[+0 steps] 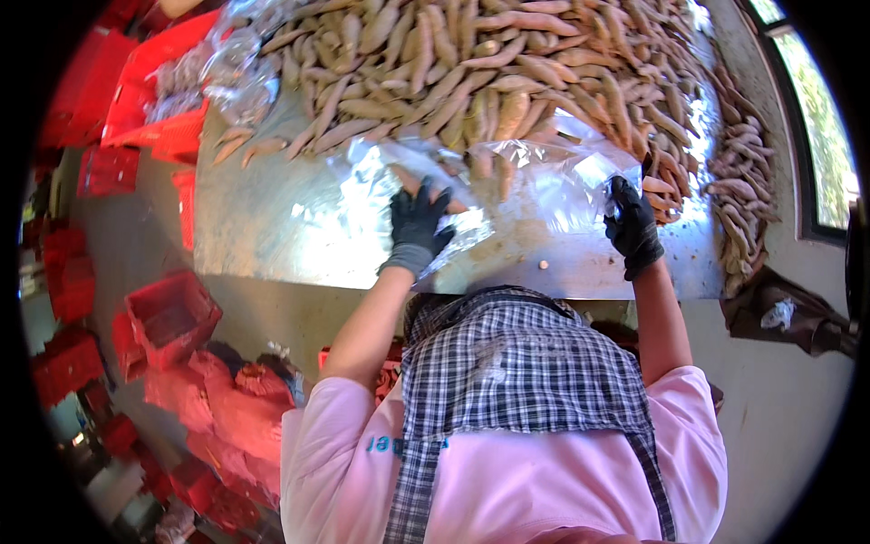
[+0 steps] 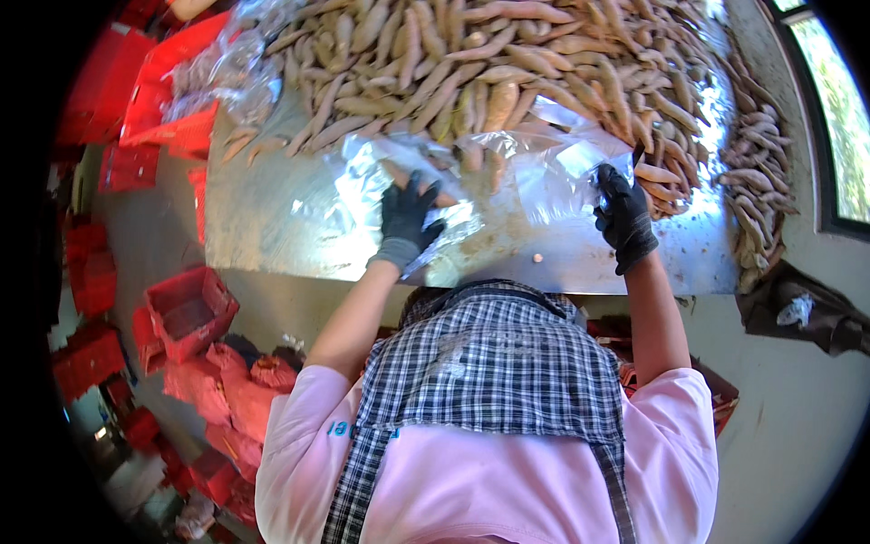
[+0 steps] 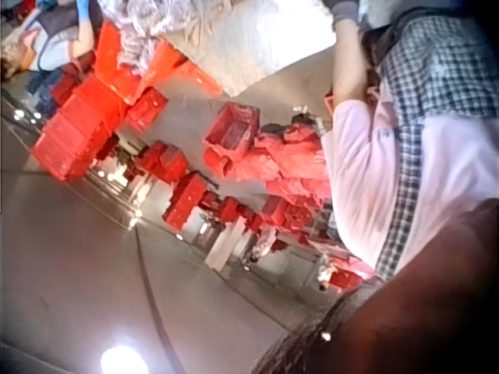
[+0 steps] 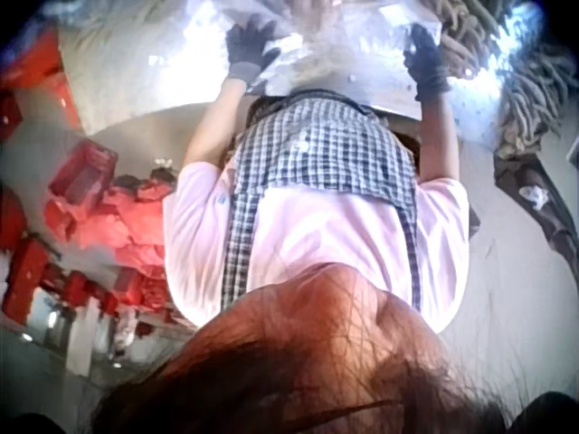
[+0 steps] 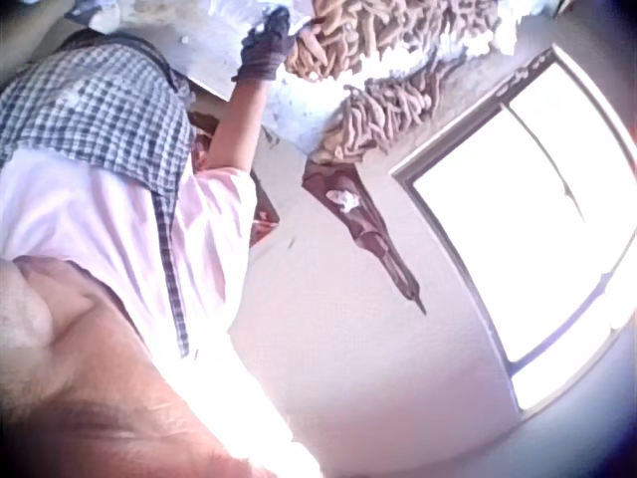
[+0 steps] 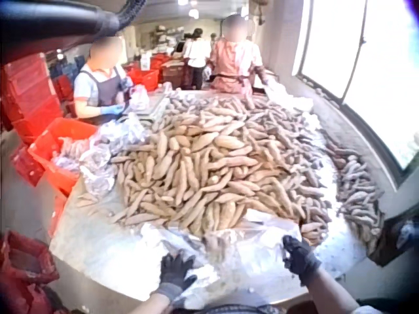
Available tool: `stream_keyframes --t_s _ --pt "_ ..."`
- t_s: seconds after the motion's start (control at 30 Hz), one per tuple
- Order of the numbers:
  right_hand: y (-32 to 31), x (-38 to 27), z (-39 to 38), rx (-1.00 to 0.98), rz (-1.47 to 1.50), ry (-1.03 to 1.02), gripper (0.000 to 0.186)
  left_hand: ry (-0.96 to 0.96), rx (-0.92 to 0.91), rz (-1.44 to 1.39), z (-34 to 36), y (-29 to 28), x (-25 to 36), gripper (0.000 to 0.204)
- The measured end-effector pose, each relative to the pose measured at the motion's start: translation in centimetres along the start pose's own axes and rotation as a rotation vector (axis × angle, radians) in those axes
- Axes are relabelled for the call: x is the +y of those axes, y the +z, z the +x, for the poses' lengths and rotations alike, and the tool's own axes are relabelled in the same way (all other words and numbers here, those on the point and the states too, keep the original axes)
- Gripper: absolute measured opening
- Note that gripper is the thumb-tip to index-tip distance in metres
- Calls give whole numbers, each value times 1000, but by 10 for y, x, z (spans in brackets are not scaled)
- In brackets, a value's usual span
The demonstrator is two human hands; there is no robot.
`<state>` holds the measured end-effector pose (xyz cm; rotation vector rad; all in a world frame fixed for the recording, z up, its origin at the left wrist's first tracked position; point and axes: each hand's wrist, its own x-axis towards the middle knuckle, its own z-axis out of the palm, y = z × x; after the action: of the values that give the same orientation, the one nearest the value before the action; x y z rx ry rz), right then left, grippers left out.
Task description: The person peels sweet potatoes using a small knife, removing the skin in strips. They handle the potatoes one at a time, rotating them to peel all sides, and place the peeled items into a plastic bag on the table. The process is repetitive, with the person continuously selecting new potatoes from a large pile.
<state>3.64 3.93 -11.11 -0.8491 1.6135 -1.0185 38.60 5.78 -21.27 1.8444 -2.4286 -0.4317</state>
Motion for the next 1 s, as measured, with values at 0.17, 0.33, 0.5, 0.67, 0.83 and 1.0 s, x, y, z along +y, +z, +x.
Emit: stream_keyframes --t_s 0.17,0.33,0.5,0.67,0.83,1.0 --pt "-74 4 -9 -52 -924 -1086 39 -54 354 -17 -4 -54 30 90" --pt "-100 21 -29 -157 -666 -903 53 -200 -428 -1786 6 -39 127 39" --pt "-122 51 -40 -69 -615 -970 53 -518 -1015 -2469 39 -28 242 70" --pt "-163 97 -45 -198 -327 -579 40 -620 -665 -2470 104 105 233 45" --pt "-235 111 -31 -107 150 53 31 -96 -133 -1232 142 -37 347 26" --pt "-292 33 -10 12 311 -136 26 224 -355 -740 157 -84 387 21"
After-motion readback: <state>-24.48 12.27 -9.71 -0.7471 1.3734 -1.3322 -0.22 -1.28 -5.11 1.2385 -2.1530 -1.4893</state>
